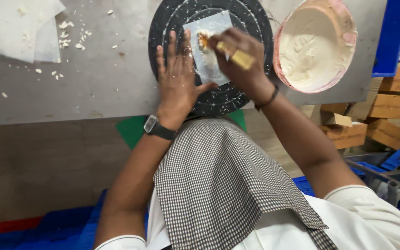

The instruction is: The person repeatedly applies a white paste onto small square sheets using a brush, then folds each sheet and places it on a tray. The process is repeated multiple times with new sheets taken from a stack.

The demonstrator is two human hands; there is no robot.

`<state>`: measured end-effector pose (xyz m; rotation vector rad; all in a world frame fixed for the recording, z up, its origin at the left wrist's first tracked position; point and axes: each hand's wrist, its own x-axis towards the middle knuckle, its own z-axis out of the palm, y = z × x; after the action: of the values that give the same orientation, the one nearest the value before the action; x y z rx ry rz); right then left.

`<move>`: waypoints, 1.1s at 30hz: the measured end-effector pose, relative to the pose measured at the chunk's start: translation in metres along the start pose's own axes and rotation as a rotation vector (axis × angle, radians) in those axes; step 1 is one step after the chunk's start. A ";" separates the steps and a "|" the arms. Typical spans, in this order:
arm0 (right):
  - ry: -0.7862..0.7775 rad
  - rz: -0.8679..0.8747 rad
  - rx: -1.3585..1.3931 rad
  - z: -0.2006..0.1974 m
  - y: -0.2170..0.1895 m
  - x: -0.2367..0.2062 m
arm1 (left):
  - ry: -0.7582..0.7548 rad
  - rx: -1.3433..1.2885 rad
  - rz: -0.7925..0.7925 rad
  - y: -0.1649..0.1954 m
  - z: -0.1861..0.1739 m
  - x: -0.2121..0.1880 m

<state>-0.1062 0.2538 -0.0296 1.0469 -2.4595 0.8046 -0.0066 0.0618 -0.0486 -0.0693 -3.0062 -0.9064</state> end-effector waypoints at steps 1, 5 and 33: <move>0.015 -0.012 -0.030 0.003 0.010 -0.002 | -0.003 -0.005 0.008 0.000 0.000 0.000; 0.248 0.210 -0.606 -0.038 0.081 -0.007 | 0.063 0.054 0.107 -0.003 -0.006 -0.003; 0.667 1.103 1.520 -0.183 0.157 -0.174 | -0.065 0.200 -0.034 0.025 -0.022 -0.015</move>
<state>-0.0895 0.5511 -0.0338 -0.5465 -1.3199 2.8652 0.0090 0.0698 -0.0167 -0.0480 -3.1488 -0.6123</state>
